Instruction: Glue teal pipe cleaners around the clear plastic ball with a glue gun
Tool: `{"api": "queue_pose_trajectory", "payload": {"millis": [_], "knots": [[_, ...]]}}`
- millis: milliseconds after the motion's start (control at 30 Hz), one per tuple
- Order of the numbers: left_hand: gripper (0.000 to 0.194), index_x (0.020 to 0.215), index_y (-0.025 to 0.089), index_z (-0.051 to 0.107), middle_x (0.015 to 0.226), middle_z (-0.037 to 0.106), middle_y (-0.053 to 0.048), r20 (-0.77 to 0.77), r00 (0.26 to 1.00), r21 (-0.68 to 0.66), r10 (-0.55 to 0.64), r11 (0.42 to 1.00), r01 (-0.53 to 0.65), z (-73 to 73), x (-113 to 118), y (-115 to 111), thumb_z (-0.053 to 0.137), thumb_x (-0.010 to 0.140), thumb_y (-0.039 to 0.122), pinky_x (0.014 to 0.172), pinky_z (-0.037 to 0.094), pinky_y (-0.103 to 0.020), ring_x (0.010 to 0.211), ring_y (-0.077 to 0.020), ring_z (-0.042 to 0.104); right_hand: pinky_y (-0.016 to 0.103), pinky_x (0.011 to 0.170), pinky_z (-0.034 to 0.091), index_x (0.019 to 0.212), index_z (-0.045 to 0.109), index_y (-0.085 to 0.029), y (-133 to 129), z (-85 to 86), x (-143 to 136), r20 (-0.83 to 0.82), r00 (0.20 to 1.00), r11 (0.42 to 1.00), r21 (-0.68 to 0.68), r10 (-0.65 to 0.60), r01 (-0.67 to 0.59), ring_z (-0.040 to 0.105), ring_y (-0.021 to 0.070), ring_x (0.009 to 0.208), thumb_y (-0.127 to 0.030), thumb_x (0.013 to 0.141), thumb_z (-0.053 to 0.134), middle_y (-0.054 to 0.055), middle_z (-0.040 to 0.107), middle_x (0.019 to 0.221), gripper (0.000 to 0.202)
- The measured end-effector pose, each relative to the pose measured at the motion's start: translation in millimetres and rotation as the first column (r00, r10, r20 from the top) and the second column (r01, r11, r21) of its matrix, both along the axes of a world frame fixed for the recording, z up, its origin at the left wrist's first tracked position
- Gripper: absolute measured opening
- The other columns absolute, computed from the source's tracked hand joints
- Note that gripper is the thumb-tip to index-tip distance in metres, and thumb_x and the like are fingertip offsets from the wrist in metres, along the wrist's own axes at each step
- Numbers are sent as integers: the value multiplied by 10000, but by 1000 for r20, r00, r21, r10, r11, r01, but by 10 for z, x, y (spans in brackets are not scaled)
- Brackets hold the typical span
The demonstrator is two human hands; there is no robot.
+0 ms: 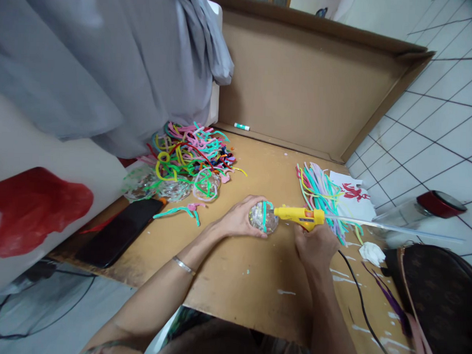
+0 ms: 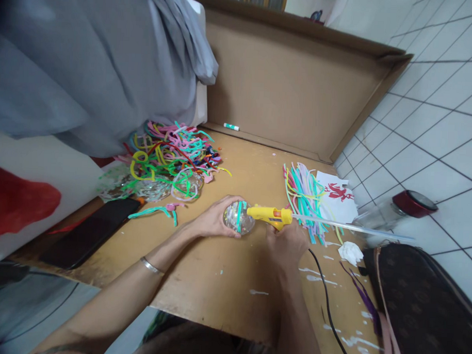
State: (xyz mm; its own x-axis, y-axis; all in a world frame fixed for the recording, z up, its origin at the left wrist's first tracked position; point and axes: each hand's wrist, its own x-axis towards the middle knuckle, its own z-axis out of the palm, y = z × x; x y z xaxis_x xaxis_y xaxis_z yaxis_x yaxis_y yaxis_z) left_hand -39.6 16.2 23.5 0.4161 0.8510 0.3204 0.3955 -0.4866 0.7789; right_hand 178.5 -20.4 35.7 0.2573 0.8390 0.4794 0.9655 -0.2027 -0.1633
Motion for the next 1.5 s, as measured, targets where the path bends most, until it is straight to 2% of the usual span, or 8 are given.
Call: {"api": "queue_pose_trajectory", "payload": {"millis": [467, 700, 867, 1200, 1333, 1500], "knots": [[911, 1287, 206, 465, 1277, 554, -111, -9, 1000, 1, -1, 1000, 1, -13, -4, -1, 849, 510, 485, 1031, 427, -423, 1170, -282, 544, 310, 582, 322, 792, 650, -104, 14, -14, 21, -34, 999, 999, 42, -11, 12, 557, 257, 646, -445, 762, 476, 140, 609, 651, 384], [892, 1280, 217, 473, 1280, 550, -117, 0, 1000, 2, 0, 1000, 0, 4, -1, -6, 852, 510, 462, 1032, 424, -446, 1176, -288, 541, 320, 605, 336, 854, 641, -98, 13, -24, 32, -31, 999, 1000, 12, 14, -14, 569, 268, 679, -416, 767, 486, 137, 609, 674, 364], [898, 1283, 218, 473, 1277, 550, -115, -2, 1000, 7, -5, 1000, 5, -15, -4, 6, 849, 509, 471, 1032, 424, -444, 1175, -291, 540, 310, 593, 324, 797, 636, -120, 2, -12, 17, -15, 1000, 999, 45, 2, -1, 563, 255, 664, -414, 767, 498, 130, 605, 657, 326], [916, 1293, 221, 471, 1283, 548, -106, 4, 1000, 2, 0, 1000, 0, -29, 0, 7, 847, 500, 487, 1041, 414, -441, 1179, -289, 534, 321, 573, 321, 702, 629, -128, 30, -4, 18, -42, 999, 1000, 8, -8, 8, 547, 252, 611, -433, 754, 480, 139, 602, 624, 343], [920, 1289, 216, 479, 1276, 554, -109, 5, 1000, -5, 9, 1000, -9, -24, 2, 4, 852, 491, 481, 1042, 414, -444, 1175, -295, 539, 327, 581, 339, 693, 619, -139, 54, 22, 17, -114, 993, 1000, -7, -8, 7, 549, 254, 607, -449, 724, 505, 137, 609, 617, 332], [944, 1298, 200, 468, 1287, 546, -123, -15, 1000, -6, 13, 1000, -13, -34, -3, 8, 853, 489, 496, 1050, 412, -447, 1183, -302, 535, 319, 575, 349, 807, 635, -107, 119, 80, 101, -305, 951, 998, -51, -50, 36, 570, 266, 665, -542, 710, 525, 163, 652, 704, 459]]}}
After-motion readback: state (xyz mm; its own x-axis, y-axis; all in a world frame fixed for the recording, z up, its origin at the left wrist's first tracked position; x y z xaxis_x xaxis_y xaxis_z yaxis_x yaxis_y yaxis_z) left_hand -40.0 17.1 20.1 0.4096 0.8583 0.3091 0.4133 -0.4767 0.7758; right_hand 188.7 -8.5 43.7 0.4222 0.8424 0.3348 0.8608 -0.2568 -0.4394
